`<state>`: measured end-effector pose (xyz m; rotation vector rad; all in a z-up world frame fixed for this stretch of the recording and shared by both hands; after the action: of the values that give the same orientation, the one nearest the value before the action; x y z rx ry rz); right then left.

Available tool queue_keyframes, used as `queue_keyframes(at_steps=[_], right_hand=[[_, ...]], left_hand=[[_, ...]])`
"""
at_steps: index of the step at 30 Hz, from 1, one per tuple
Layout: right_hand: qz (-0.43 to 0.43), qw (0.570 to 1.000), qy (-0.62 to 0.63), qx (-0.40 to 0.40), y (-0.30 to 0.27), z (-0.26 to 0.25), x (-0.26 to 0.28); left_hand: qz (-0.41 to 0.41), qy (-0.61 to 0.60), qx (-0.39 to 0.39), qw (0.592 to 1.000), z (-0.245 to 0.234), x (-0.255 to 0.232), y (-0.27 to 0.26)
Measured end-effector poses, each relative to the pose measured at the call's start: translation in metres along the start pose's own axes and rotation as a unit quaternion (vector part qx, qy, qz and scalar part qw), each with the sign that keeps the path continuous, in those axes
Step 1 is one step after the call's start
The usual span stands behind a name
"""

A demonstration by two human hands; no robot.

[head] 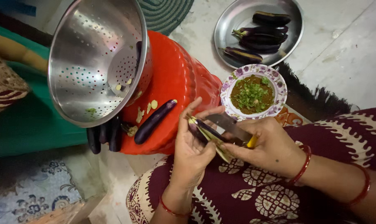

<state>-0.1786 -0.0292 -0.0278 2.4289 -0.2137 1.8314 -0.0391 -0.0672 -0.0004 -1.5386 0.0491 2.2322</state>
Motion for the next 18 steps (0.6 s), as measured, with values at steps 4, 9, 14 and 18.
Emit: queue_keyframes(at_steps=[4,9,14,18], right_hand=[[0.013,1.000,0.009,0.004,-0.001,0.000,-0.005],[0.021,0.998,0.053,0.019,-0.001,0.004,-0.014],[0.063,0.997,0.030,0.044,0.000,0.009,-0.016],[-0.108,0.994,0.004,-0.023,-0.002,-0.002,0.026]], left_hand=[[0.011,0.008,0.002,1.000,0.003,-0.004,0.000],[0.015,0.012,-0.010,1.000,-0.002,-0.004,-0.001],[0.020,-0.016,-0.013,1.000,-0.009,0.001,0.000],[0.003,-0.098,-0.059,0.993,-0.015,0.009,0.007]])
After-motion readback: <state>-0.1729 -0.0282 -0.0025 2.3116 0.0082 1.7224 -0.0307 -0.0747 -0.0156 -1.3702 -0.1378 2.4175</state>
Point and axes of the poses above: each hand's wrist, its own y-axis towards the middle knuckle, its own z-axis out of the palm, x = y × z, the point moved 8 cm from there along y, towards the middle knuckle, and after that the axes turned 10 degrees about -x, right-handed, at the moved point
